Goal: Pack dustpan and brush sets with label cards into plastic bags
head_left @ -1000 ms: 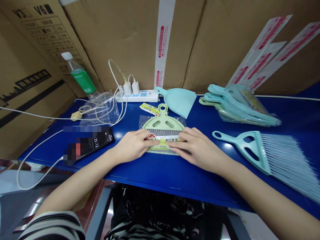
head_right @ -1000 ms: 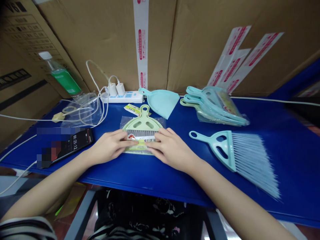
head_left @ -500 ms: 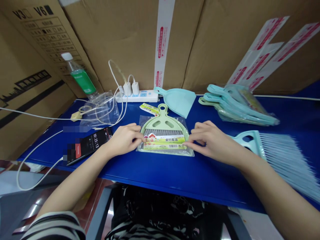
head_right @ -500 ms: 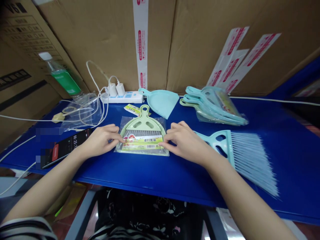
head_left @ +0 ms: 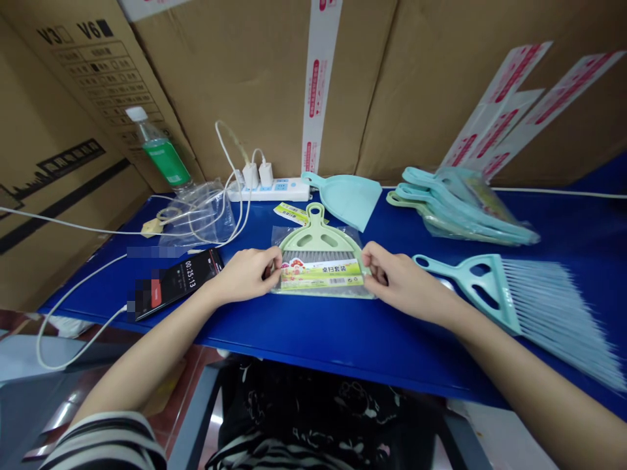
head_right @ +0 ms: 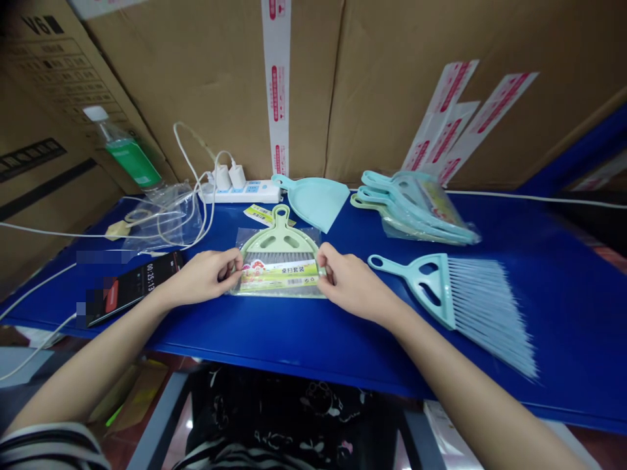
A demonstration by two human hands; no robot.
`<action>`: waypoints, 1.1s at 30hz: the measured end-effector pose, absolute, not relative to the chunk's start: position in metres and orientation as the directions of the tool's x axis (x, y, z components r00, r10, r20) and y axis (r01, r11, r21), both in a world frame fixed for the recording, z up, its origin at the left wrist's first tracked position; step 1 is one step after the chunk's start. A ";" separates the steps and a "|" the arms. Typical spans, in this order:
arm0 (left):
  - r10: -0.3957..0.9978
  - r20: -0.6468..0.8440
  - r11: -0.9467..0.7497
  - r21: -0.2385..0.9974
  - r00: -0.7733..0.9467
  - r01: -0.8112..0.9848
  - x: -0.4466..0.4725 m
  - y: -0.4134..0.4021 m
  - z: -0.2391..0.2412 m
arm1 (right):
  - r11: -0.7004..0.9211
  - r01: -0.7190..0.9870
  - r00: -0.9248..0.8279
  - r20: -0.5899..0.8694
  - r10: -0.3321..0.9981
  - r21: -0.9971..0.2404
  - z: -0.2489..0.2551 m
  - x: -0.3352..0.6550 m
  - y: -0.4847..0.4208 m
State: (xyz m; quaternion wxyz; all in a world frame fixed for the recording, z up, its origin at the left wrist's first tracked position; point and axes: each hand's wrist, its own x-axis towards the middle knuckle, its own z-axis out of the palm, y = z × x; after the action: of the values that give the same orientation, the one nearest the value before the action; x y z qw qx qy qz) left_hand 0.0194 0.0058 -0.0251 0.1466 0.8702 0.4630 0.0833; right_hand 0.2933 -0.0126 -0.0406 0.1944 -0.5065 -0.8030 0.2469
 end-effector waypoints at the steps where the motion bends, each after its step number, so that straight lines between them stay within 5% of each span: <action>1: 0.831 0.019 -0.524 0.366 0.557 0.769 0.019 0.006 -0.026 | 0.365 0.708 -0.407 0.074 0.911 -0.604 -0.041 0.293 -0.012; 7: 0.815 0.096 -0.514 0.575 0.571 0.637 0.017 0.008 -0.029 | 0.297 0.602 -0.371 0.069 0.926 -0.741 -0.044 0.297 -0.009; 15: 0.836 0.041 -0.453 0.613 0.547 0.647 0.019 0.006 -0.025 | 0.114 0.400 -0.202 0.034 0.979 -0.910 -0.040 0.293 -0.009; 21: 0.820 -0.012 -0.437 0.633 0.573 0.639 0.024 0.001 -0.025 | -0.138 0.076 -0.030 -0.141 0.990 -0.988 -0.037 0.288 -0.006; 33: 0.620 -0.025 -0.511 0.746 0.784 0.428 0.028 -0.005 -0.023 | -0.219 -0.071 -0.323 -0.185 0.928 -0.973 -0.053 0.274 -0.005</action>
State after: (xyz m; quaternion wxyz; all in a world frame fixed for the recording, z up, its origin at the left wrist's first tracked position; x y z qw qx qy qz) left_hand 0.0281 -0.0048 -0.0226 0.3897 0.8603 0.3047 0.1234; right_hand 0.2744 -0.0054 -0.0533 0.3857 -0.4358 -0.4919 0.6476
